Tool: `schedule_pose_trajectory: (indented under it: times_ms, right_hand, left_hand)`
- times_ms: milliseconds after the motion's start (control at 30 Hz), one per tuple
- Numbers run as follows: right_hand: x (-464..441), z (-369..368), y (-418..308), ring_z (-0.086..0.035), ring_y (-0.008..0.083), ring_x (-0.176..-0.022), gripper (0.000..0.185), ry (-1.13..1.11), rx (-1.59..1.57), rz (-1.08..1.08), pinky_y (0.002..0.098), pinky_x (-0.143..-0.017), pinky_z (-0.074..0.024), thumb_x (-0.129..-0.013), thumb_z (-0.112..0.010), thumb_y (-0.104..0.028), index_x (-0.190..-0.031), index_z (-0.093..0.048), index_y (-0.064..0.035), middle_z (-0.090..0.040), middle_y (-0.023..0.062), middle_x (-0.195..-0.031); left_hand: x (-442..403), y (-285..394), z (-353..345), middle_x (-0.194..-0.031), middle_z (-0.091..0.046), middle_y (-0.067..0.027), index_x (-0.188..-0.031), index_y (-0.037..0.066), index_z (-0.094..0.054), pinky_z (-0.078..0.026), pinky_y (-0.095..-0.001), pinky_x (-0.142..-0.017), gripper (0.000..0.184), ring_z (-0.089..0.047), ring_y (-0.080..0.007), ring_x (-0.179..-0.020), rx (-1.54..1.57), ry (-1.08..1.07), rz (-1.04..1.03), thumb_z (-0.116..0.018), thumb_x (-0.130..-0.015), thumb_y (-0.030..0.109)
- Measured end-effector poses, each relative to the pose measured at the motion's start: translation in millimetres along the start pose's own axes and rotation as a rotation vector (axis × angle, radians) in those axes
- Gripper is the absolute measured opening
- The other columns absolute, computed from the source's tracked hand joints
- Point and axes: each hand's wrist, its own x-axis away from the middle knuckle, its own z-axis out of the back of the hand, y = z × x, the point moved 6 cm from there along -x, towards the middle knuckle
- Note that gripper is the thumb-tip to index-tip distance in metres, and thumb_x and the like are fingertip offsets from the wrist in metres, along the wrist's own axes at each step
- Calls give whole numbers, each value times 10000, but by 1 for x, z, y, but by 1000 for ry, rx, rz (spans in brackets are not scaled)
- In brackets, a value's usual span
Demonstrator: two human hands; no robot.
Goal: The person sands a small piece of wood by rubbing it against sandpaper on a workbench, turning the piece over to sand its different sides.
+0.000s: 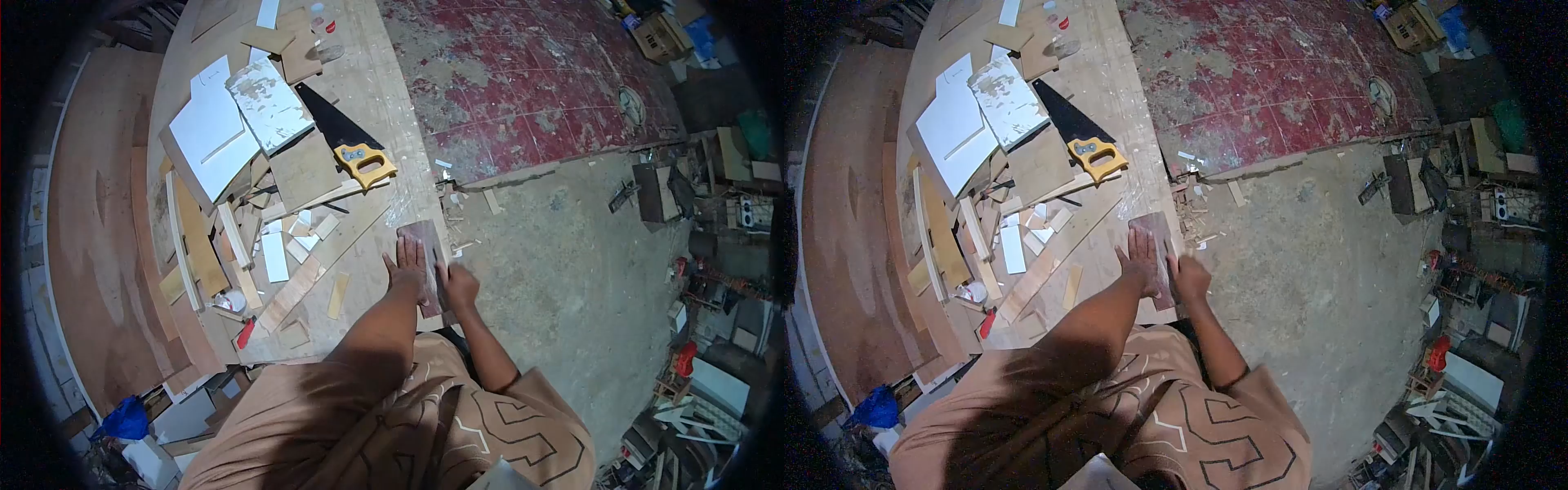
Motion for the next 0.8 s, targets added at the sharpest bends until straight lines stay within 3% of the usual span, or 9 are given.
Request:
schedule_pose_trajectory:
  times_ms: [167, 333, 433, 500, 567, 633, 667, 767, 800]
  right_hand:
    - [18, 1, 0, -609, 370, -588, 443, -93, -43, -10, 467, -540, -457, -892, -643, -456, -659, -608, -80, -609, 160, -653]
    - [-112, -27, -30, -661, 393, -711, 450, -92, 33, -68, 509, -632, -495, -912, -573, -483, -776, -660, -64, -671, 172, -753]
    - [-171, -4, -33, -670, 385, -706, 447, -21, -20, -125, 508, -628, -505, -923, -573, -473, -798, -671, -55, -680, 195, -799]
    - [-189, 14, -23, -666, 396, -732, 441, -30, -267, -225, 486, -625, -496, -922, -580, -479, -869, -689, -54, -688, 197, -828]
    - [-182, 33, -21, -671, 327, -689, 378, -31, -458, -236, 423, -599, -485, -938, -604, -414, -926, -686, -45, -700, 144, -801]
    - [-163, 33, -19, -647, 209, -659, 275, -15, -1148, -329, 355, -578, -472, -947, -636, -306, -937, -668, -33, -677, 64, -797]
    - [-155, 42, -20, -618, 113, -687, 202, 76, -1153, -254, 289, -582, -481, -953, -640, -220, -1018, -630, -29, -637, 20, -814]
    - [-123, 44, -25, -621, 108, -656, 269, -116, -1597, -421, 250, -563, -497, -941, -655, -198, -1144, -581, -36, -647, 44, -829]
    - [-115, 49, -27, -621, 120, -611, 301, -193, -1570, -416, 232, -524, -512, -969, -595, -206, -1214, -535, -40, -669, 91, -863]
  left_hand:
    - [-3, 0, -1, -1587, 191, -267, -1507, -43, 153, -28, -773, -1061, 1477, 226, -482, -1435, -41, -48, -12, -874, -585, 482]
    - [-2, 0, 0, -1589, 216, -237, -1521, 3, 153, -31, -765, -1077, 1539, 210, -439, -1455, -44, -17, 19, -916, -530, 497]
    - [4, 3, 4, -1580, 188, -284, -1492, -52, 187, -1, -771, -1063, 1474, 233, -482, -1432, -32, -20, -20, -877, -609, 459]
    - [0, 2, -2, -1571, 200, -295, -1483, -56, 207, 0, -770, -1063, 1491, 238, -487, -1428, -25, -4, -20, -873, -607, 484]
    - [-3, 3, -5, -1567, 205, -302, -1482, -56, 208, 0, -772, -1058, 1510, 240, -488, -1427, -47, -22, -35, -874, -591, 505]
    - [-3, 1, -4, -1581, 223, -257, -1514, -4, 175, -21, -755, -1077, 1520, 220, -454, -1448, -16, 13, -3, -900, -558, 486]
    - [-2, 1, -4, -1577, 229, -264, -1513, -1, 183, -20, -754, -1075, 1518, 223, -453, -1448, -8, 19, -10, -894, -565, 495]
    - [2, 3, 2, -1575, 233, -266, -1514, 2, 182, -21, -756, -1074, 1514, 225, -455, -1446, -17, -17, 1, -891, -569, 500]
    - [1, 2, 0, -1573, 228, -274, -1515, 4, 180, -25, -756, -1074, 1513, 226, -462, -1444, -28, -5, 5, -884, -569, 515]
